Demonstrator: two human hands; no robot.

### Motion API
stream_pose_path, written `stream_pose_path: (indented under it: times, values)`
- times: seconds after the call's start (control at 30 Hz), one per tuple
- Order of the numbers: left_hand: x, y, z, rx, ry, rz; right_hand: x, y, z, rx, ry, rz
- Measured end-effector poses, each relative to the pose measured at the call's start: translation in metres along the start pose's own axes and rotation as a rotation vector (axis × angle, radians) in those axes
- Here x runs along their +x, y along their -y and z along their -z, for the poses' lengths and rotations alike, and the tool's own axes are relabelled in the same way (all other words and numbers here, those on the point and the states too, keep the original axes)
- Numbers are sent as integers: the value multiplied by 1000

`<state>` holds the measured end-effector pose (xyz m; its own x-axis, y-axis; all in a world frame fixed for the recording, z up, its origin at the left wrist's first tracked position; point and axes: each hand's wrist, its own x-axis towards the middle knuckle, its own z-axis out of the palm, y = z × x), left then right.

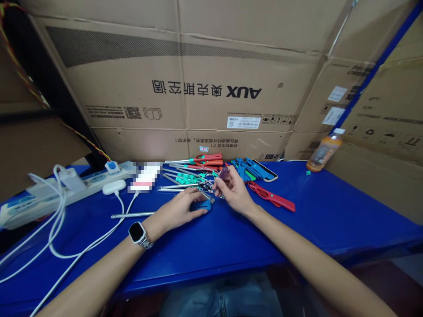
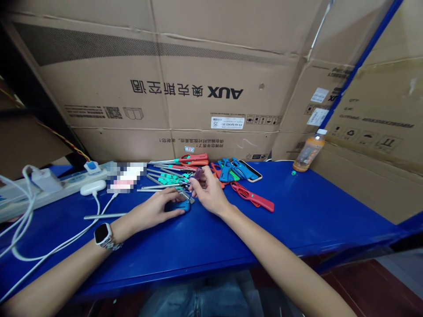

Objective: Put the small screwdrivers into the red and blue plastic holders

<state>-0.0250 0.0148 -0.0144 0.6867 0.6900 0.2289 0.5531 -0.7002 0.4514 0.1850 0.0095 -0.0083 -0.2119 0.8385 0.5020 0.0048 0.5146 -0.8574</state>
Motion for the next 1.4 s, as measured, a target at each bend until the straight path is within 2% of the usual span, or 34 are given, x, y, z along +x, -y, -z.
stream_pose_path:
  times: [0.63, 0.7, 0.83, 0.93, 1.07, 1.17, 1.27, 1.33, 1.4]
  values:
    - [-1, -2, -1, -31, -25, 7, 2, 5, -7, -96, 109, -22]
    - [0, -7, 6, -49, -83, -6, 5, 6, -7, -147, 123, -14]
    - [16, -28, 26, -226, -390, -38, 11, 8, -8, -220, 140, 38]
    - [36, -44, 35, -398, -524, -23, 13, 5, -11, -229, 142, 30]
    - [55, -49, 30, -572, -553, -30, 13, -1, -15, -229, 66, -20]
    - [55, -45, 24, -650, -591, -18, 13, 0, -14, -167, 61, -37]
    - [48, -41, 25, -595, -573, -57, 12, 8, -6, -86, 132, -58]
    - [44, -40, 27, -557, -530, -92, 12, 15, 1, -32, 224, -124]
    - [43, -41, 28, -584, -473, -93, 12, 20, 5, -28, 251, -144]
